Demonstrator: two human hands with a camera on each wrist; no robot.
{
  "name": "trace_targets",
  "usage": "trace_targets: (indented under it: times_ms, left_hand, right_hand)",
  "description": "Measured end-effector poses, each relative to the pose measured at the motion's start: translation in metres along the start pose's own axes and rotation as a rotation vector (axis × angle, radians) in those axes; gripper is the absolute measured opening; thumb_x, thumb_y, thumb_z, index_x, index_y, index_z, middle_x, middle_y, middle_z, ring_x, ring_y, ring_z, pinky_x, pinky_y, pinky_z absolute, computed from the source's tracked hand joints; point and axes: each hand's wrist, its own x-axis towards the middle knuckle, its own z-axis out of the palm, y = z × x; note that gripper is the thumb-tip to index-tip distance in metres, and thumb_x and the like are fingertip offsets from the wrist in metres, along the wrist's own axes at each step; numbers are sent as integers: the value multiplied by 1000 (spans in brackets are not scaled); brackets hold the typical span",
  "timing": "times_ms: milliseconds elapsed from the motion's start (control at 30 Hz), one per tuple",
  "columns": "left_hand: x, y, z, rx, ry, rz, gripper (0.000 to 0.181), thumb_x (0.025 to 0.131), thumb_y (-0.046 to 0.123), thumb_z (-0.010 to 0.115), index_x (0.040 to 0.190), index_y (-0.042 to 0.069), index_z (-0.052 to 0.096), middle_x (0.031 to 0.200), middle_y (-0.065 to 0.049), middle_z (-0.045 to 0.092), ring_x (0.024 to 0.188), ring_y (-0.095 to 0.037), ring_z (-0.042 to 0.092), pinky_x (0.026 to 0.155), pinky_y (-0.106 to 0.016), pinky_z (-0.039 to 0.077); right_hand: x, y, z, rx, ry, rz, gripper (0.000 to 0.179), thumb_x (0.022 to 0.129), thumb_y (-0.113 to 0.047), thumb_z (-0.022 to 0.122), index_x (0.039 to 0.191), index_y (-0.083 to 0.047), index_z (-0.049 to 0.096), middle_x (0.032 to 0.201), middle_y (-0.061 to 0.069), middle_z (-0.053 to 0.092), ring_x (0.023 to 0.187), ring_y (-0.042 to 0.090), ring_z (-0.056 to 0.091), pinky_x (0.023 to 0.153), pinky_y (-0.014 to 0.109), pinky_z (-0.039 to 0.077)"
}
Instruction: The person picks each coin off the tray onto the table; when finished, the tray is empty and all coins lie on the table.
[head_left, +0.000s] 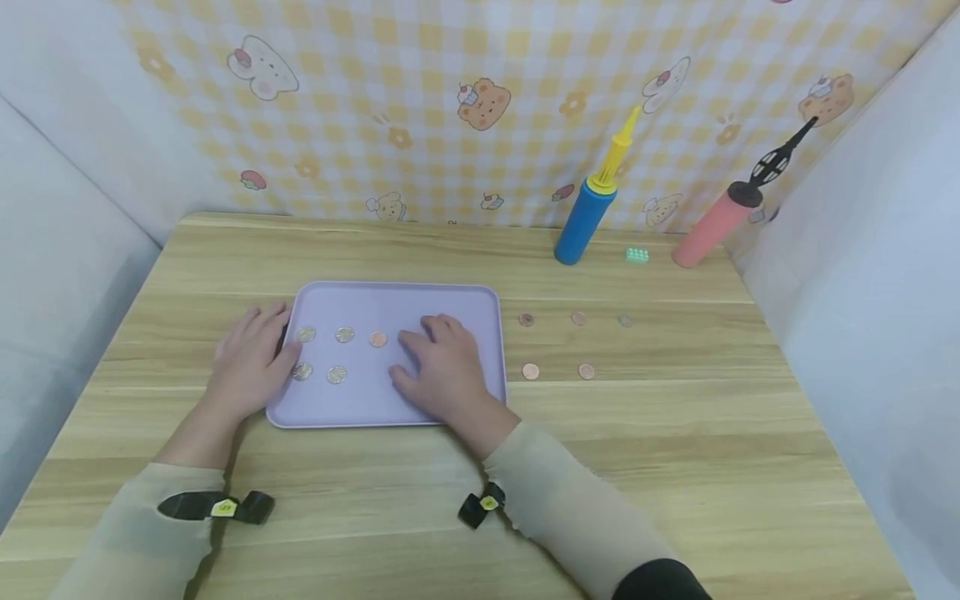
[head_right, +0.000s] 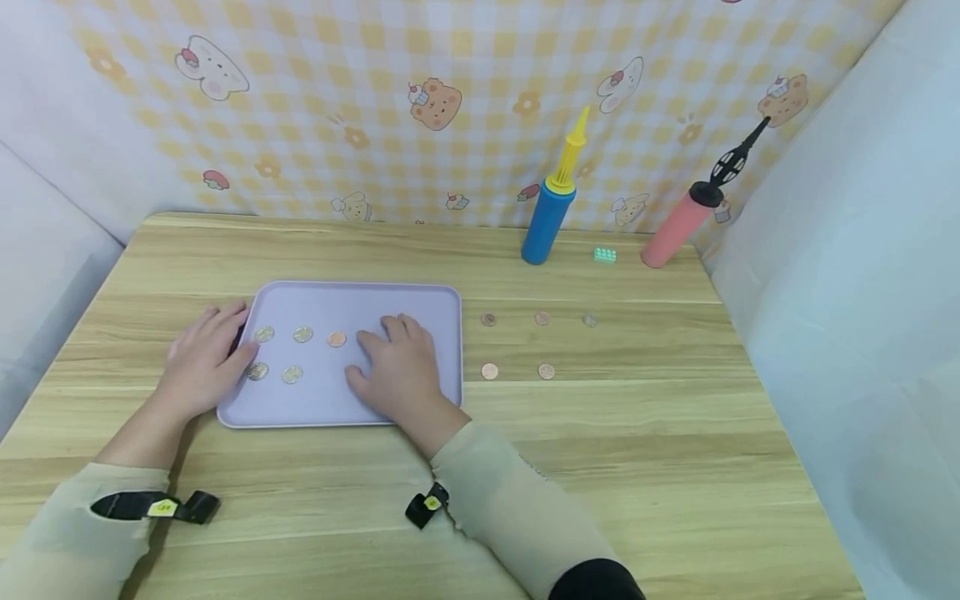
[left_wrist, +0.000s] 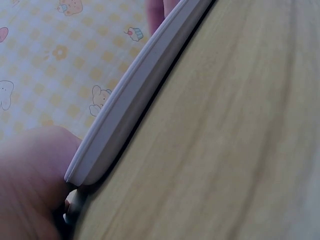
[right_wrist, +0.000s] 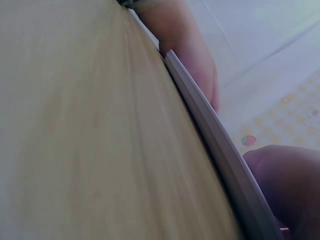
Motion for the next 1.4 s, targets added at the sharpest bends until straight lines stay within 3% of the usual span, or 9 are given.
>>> trace_targets:
  times_ms: [333, 667, 1033, 1200, 1400]
  left_hand:
    - [-1, 2, -1, -1, 3, -2, 59, 110, 26, 46, 158, -8, 40, 168, -31, 29, 156, -59, 14, 115, -83, 7]
    - [-1, 1, 1, -3, -2, -1, 60, 110, 27, 46, 159, -7, 39, 169, -31, 29, 156, -58, 13, 115, -82, 6]
    - [0, 1, 0, -7, 1, -3, 60, 110, 27, 45, 159, -8, 39, 169, -31, 29, 156, -58, 13, 116, -82, 6]
    - [0, 1, -1, -3, 2, -1, 60, 110, 27, 46, 159, -8, 39, 169, -31, 29, 156, -58, 13, 115, -82, 6]
    - [0, 1, 0, -6, 0, 0, 60, 110, 27, 46, 159, -8, 40, 169, -31, 29, 156, -58, 13, 115, -83, 6]
  right_hand:
    - [10, -31, 13, 17, -11, 88, 49, 102, -55, 62, 147, -36, 66, 158, 8, 49, 147, 29, 38, 114, 52, 33]
    - [11, -32, 13, 132, 39, 138, 23, 100, -49, 72, 118, -40, 82, 157, 5, 52, 144, 28, 40, 114, 49, 33]
    - [17, -29, 7, 244, -34, 186, 12, 97, -44, 78, 106, -37, 81, 159, 2, 49, 146, 30, 36, 118, 53, 26]
    - [16, -29, 7, 262, 44, 108, 7, 93, -38, 83, 99, -36, 79, 153, -1, 56, 143, 27, 40, 115, 52, 28]
    - [13, -26, 11, 230, 134, -98, 13, 93, -27, 85, 102, -36, 84, 111, -20, 78, 115, 12, 60, 109, 47, 35]
